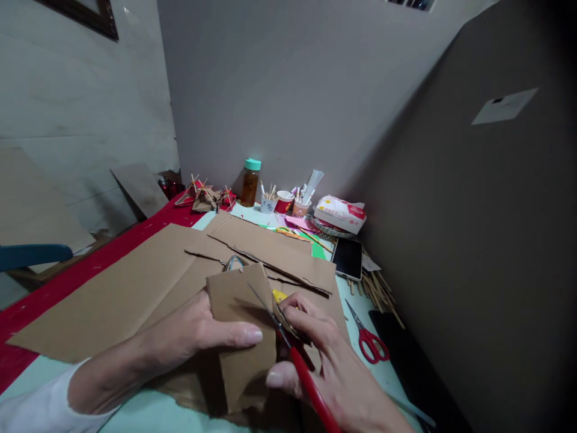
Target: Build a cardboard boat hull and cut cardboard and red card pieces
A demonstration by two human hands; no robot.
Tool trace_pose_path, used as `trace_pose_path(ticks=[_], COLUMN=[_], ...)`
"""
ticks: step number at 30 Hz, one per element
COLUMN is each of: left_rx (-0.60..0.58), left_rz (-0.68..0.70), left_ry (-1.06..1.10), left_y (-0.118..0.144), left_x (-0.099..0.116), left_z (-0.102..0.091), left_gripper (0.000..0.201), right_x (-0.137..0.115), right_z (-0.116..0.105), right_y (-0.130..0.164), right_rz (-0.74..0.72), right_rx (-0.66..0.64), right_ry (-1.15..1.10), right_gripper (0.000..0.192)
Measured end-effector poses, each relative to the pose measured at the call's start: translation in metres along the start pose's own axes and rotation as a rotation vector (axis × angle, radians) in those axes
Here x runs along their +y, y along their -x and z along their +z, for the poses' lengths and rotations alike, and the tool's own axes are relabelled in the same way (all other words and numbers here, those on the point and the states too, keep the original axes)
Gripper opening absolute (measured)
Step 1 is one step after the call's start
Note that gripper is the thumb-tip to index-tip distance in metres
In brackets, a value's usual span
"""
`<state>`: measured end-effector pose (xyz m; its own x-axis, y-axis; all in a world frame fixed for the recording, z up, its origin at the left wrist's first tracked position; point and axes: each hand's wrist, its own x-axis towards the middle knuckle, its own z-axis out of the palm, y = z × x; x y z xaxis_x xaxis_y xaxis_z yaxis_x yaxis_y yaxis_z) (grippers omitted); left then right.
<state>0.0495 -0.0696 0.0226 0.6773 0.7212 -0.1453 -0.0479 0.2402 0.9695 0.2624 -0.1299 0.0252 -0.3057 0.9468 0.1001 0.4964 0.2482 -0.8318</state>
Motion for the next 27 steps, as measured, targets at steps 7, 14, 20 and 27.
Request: trace_pose_path(ticks=[7, 14, 20, 27], left_rx=[0.014, 0.004, -0.068, -0.198], left_rz=[0.004, -0.038, -0.020, 0.067], left_ry=[-0.002, -0.003, -0.013, -0.075], left_y=[0.000, -0.006, -0.008, -0.010], left_x=[-0.006, -0.009, -0.010, -0.009], left_z=[-0.001, -0.009, -0.005, 0.006], left_gripper=[0.036, 0.046, 0.043, 0.040], right_x=[0.027, 0.020, 0.011, 0.006], right_z=[0.015, 0.018, 0.012, 0.006], right_y=[0.006, -0.002, -0.001, 0.003], right_rz=[-0.236, -0.246, -0.082, -0.037], right_rx=[0.237, 0.239, 0.137, 0.067], right_ry=[0.163, 0.204, 0.093, 0.078], right_gripper=[0.044, 0.038, 0.038, 0.046])
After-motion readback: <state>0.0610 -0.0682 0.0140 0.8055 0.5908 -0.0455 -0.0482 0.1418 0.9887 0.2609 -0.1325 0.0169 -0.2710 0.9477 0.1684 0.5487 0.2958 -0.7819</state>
